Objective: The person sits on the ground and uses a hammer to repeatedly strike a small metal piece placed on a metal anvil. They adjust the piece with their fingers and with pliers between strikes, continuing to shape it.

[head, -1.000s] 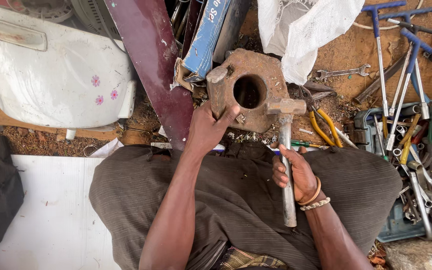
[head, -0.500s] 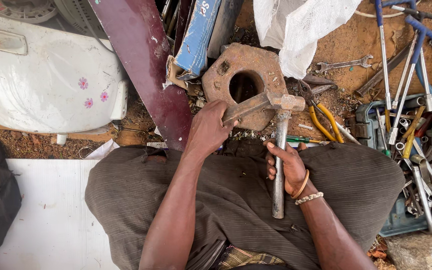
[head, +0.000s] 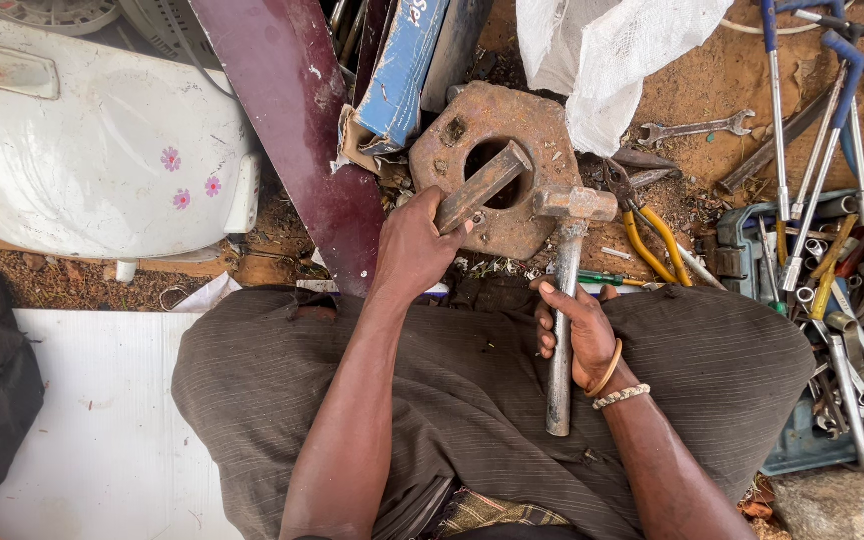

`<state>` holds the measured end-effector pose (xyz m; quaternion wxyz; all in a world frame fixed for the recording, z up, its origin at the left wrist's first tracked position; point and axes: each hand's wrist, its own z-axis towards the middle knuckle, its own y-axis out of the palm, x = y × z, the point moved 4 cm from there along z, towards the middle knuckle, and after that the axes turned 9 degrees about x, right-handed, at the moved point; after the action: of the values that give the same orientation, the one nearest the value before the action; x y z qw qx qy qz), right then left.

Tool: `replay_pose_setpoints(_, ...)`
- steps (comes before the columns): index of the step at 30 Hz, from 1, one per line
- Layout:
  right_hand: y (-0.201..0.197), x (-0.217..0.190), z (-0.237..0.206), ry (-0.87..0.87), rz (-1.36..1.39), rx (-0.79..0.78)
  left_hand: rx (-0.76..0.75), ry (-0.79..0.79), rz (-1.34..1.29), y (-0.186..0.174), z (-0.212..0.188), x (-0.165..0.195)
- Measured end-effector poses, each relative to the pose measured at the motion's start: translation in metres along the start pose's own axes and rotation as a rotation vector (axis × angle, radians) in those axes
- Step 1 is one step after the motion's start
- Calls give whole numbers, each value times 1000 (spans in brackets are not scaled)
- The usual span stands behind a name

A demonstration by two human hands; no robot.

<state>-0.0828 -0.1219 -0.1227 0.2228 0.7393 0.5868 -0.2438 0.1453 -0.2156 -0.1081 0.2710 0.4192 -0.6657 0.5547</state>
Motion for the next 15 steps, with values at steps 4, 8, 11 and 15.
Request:
replay_pose_setpoints(4, 1, -1, -1, 14, 7, 6, -23, -36, 9, -2, 2, 1)
replay_pose_setpoints(8, 1, -1, -1, 15, -8, 14, -2, 4, -25, -4, 4, 2)
replay_pose_setpoints(11, 2, -1, -2, 20, -9, 16, 103, 88, -210, -8, 5, 6)
replay_pose_setpoints(15, 4, -4, -4, 21, -1, 19, 55, 10, -521, -5, 3, 7)
